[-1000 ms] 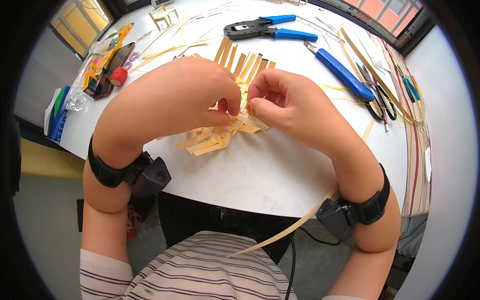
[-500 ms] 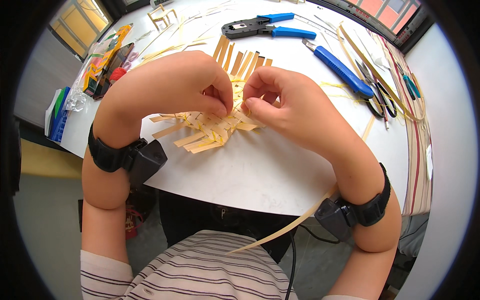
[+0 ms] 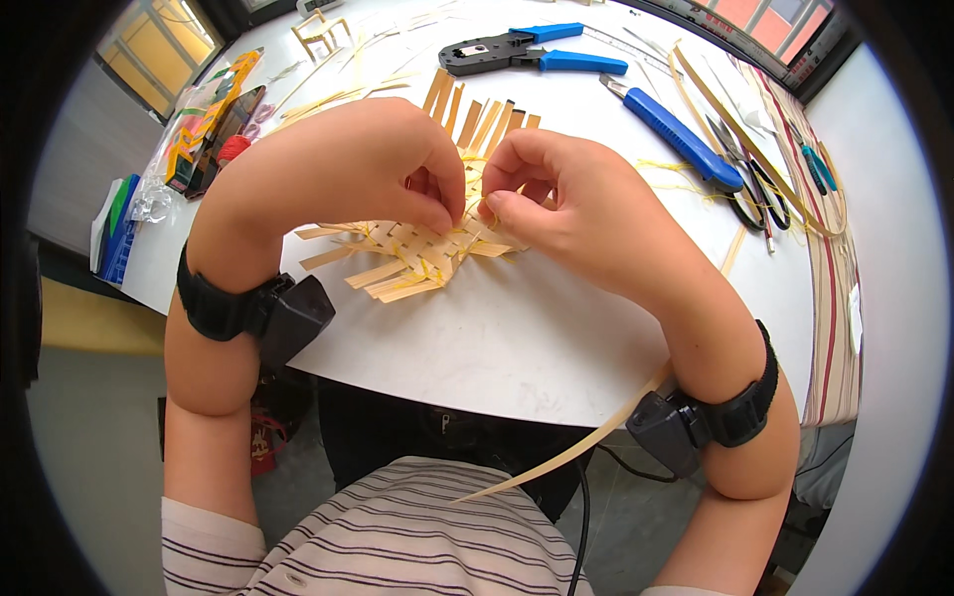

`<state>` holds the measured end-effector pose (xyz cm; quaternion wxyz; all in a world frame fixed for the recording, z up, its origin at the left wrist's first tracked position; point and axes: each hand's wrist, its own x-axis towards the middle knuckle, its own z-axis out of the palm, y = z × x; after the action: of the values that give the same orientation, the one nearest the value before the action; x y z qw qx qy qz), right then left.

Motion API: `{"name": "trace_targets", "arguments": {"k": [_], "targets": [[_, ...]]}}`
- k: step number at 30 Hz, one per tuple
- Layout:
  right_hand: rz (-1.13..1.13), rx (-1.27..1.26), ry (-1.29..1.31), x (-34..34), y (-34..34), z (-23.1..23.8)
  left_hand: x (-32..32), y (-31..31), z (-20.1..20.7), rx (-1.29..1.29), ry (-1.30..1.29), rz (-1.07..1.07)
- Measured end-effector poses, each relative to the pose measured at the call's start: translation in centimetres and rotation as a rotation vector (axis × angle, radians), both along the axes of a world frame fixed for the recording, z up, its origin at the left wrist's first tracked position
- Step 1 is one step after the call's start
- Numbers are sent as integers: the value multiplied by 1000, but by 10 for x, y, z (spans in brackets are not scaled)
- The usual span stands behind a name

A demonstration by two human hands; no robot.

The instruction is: The person weaves thin wooden strips into a square basket base, interlacing them by hand. They use a utility knife to trim excess strip length and a blue tool to tighten the weave.

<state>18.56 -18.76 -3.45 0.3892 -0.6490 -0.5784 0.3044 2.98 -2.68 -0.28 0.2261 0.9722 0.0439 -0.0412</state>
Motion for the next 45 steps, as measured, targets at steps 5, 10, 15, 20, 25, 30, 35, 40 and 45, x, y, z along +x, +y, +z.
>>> {"name": "trace_targets", "arguments": {"k": [5, 10, 15, 20, 25, 30, 35, 40, 45], "targets": [[-2, -50, 5, 1, 0, 0, 0, -4, -8, 116, -85, -63], [-7, -53, -33, 0, 0, 1, -2, -6, -17, 177, -182, -69], [-18, 59, -29, 0, 0, -5, 4, -8, -11, 242, -64, -19], [5, -18, 88, 0, 1, -6, 3, -7, -7, 203, -20, 12], [36, -8, 30, 0, 2, -3, 5, -7, -1, 163, 15, 0], [23, -17, -152, -6, -2, 1, 1, 0, -5, 120, -81, -2], [21, -24, -221, -6, -3, -2, 0, 3, -1, 80, -57, 19], [-35, -33, -132, -5, -2, -8, -1, 3, -1, 104, -77, 16], [-28, -104, -224, -7, 1, -2, 0, 5, -4, 73, -81, 21]]}}
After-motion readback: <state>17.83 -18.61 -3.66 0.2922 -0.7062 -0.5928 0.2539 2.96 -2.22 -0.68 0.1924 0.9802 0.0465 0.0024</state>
